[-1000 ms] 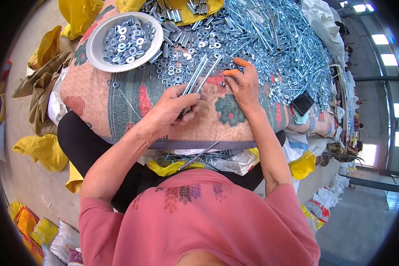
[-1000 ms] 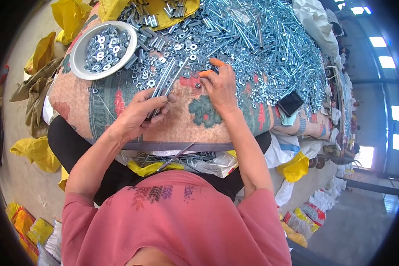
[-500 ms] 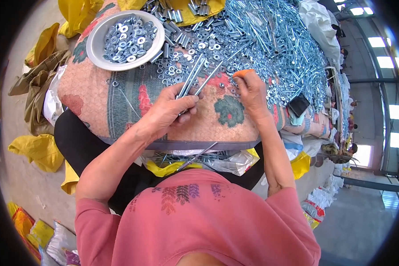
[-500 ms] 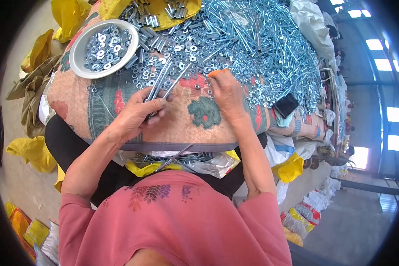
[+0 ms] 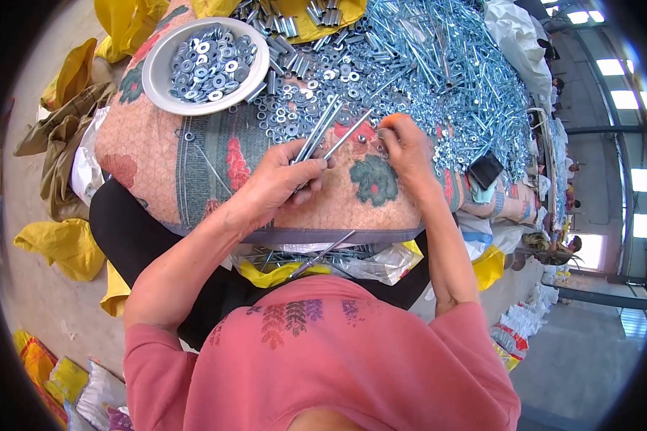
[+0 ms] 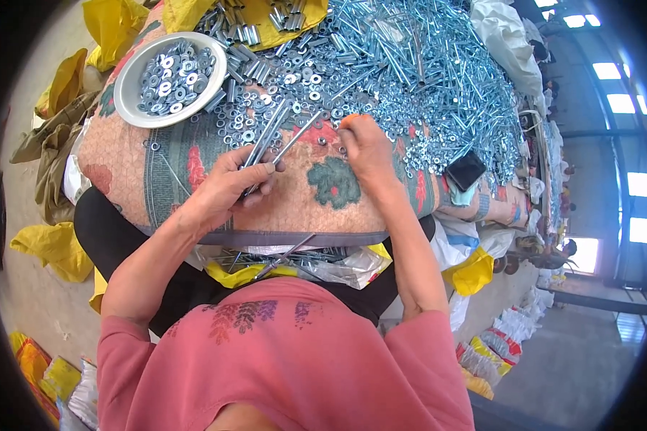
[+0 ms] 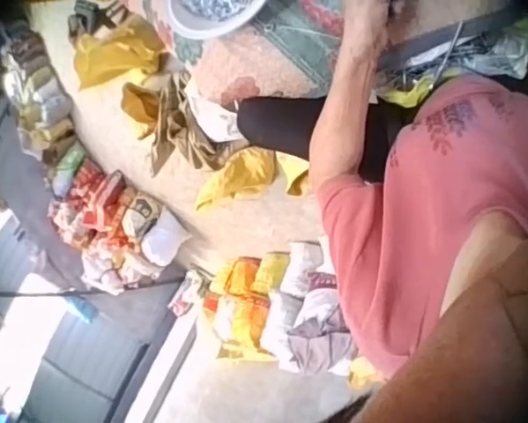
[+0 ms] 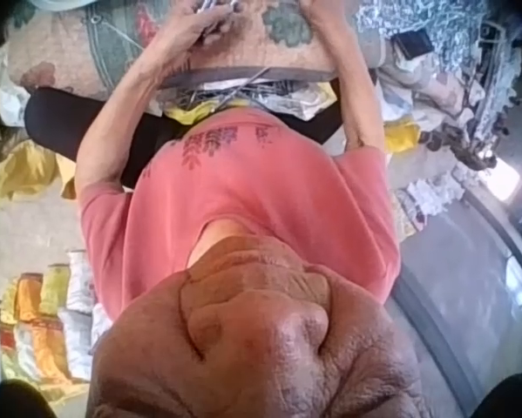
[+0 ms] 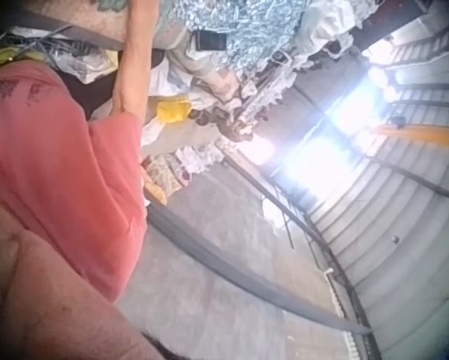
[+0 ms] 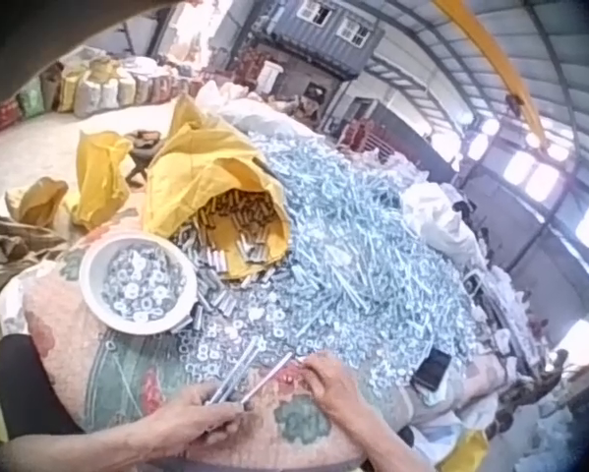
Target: The person assembles hardware fasteners by sliding metal sleeves and washers onto threaded metal rods and screwing nuts onto the rods by hand.
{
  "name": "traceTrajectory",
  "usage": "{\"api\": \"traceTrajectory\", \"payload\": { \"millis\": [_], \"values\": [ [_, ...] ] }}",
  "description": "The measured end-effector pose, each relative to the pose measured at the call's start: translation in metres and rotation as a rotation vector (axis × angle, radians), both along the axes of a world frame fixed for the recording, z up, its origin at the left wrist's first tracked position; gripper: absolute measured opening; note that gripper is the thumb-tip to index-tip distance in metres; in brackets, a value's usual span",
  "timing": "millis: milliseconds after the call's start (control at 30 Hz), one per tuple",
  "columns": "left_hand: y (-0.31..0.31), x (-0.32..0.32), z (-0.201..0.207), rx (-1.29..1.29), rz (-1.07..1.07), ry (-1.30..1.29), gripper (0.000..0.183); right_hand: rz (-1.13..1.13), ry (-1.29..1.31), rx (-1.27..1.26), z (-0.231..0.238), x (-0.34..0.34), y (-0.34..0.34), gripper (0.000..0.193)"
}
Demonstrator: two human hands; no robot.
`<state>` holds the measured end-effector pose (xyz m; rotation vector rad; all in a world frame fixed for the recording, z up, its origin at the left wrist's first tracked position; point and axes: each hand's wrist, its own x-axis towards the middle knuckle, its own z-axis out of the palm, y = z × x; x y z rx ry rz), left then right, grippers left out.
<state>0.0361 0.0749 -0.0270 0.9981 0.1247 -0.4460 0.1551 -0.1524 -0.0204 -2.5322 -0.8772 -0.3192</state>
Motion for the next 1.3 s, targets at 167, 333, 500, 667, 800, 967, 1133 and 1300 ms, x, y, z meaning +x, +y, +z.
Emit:
{"api": "traceTrajectory", "payload": {
  "millis": [167, 333, 500, 667, 800, 967, 1133, 1300],
  "values": [
    [-0.004, -0.001, -0.004, 0.053, -0.042, -0.036, 0.016, -0.152, 0.707, 0.665, 0.02, -0.015, 0.002, 0.009],
    [-0.006, 0.0, -0.009, 0.184, -0.051, -0.127, 0.014, -0.013, 1.004, 1.038, 0.024, -0.036, 0.01, 0.009],
    [-0.007, -0.004, -0.004, 0.228, -0.105, -0.099, 0.01, -0.101, 0.877, 1.074, 0.032, -0.059, 0.018, 0.008],
    [-0.008, -0.005, -0.003, 0.026, -0.159, 0.073, 0.011, -0.081, 0.384, 0.917, 0.027, -0.071, 0.023, 0.009],
    [-0.006, -0.001, -0.006, -0.014, -0.152, 0.059, 0.011, -0.079, 0.447, 0.971, 0.025, -0.066, 0.019, 0.008],
    [-0.003, -0.001, -0.002, 0.035, -0.16, 0.055, 0.012, -0.068, 0.465, 0.954, 0.023, -0.066, 0.021, 0.007],
    [-0.003, -0.001, -0.002, 0.003, -0.177, 0.097, 0.012, -0.076, 0.441, 0.89, 0.021, -0.074, 0.024, 0.011],
    [-0.001, -0.001, -0.005, -0.193, -0.191, 0.151, 0.012, 0.083, 0.09, 0.656, 0.018, -0.075, 0.026, 0.017]
  ]
}}
